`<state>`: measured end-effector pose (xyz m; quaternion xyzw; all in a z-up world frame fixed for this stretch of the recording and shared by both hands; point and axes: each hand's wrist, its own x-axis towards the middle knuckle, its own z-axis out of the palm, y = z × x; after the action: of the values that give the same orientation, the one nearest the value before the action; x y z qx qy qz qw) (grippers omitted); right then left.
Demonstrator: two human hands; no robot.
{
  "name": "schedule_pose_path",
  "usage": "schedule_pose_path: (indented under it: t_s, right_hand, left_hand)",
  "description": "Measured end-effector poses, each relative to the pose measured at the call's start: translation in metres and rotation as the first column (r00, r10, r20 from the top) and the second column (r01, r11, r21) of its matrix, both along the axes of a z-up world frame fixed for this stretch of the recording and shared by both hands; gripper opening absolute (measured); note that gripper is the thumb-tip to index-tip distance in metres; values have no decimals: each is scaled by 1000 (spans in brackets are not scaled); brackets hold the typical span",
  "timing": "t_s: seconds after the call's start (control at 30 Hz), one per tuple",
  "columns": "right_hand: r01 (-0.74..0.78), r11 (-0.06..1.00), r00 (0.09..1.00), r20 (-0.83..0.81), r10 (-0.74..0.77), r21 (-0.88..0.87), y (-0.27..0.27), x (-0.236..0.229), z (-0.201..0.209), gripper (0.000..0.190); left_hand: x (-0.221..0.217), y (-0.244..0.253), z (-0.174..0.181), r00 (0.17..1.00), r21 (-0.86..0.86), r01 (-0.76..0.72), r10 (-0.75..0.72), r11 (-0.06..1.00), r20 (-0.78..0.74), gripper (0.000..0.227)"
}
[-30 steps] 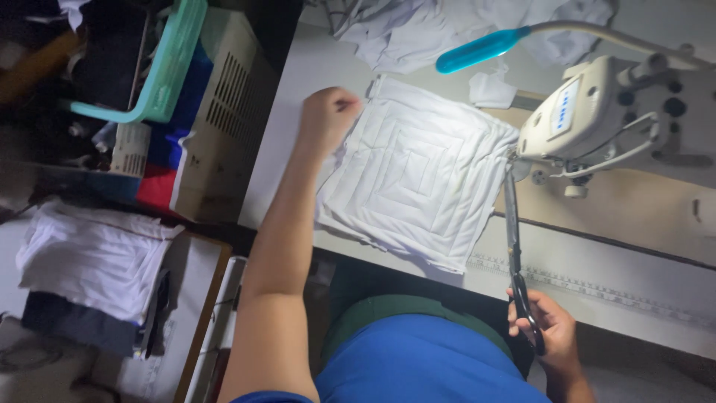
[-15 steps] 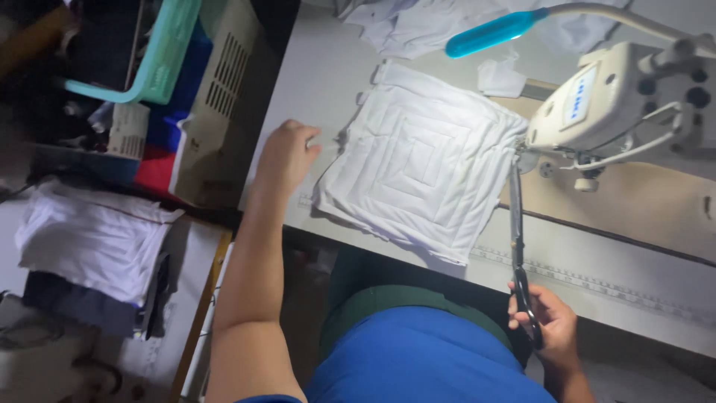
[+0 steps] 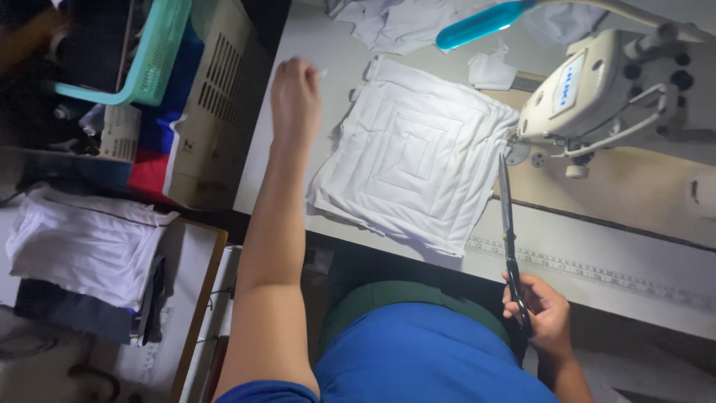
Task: Cutting white fabric into specific patterns using large scissors at a sewing workstation
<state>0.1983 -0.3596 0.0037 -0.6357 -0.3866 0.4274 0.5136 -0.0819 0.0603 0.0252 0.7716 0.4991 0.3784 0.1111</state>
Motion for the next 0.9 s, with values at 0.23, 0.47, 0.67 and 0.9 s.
schedule_pose_path:
  t_s: [0.23, 0.47, 0.67, 0.9]
  right_hand:
    - [48, 998, 994, -97, -45, 38, -4, 3, -16, 54]
    - [32, 999, 995, -98, -28, 38, -3, 11, -22, 50]
    - [77, 996, 980, -186, -68, 44, 0, 9, -27, 44]
    - [73, 997, 990, -125, -70, 19, 4, 5, -15, 41]
  left_hand:
    - [178, 74, -53, 925, 37, 303, -303, 952, 231, 16]
    - [147, -54, -36, 798, -118, 558, -570, 821, -195, 42]
    - [56, -90, -10, 744, -230, 426, -483, 875, -461, 55]
    - [19, -81, -35, 790, -78, 341, -330, 937, -517, 54]
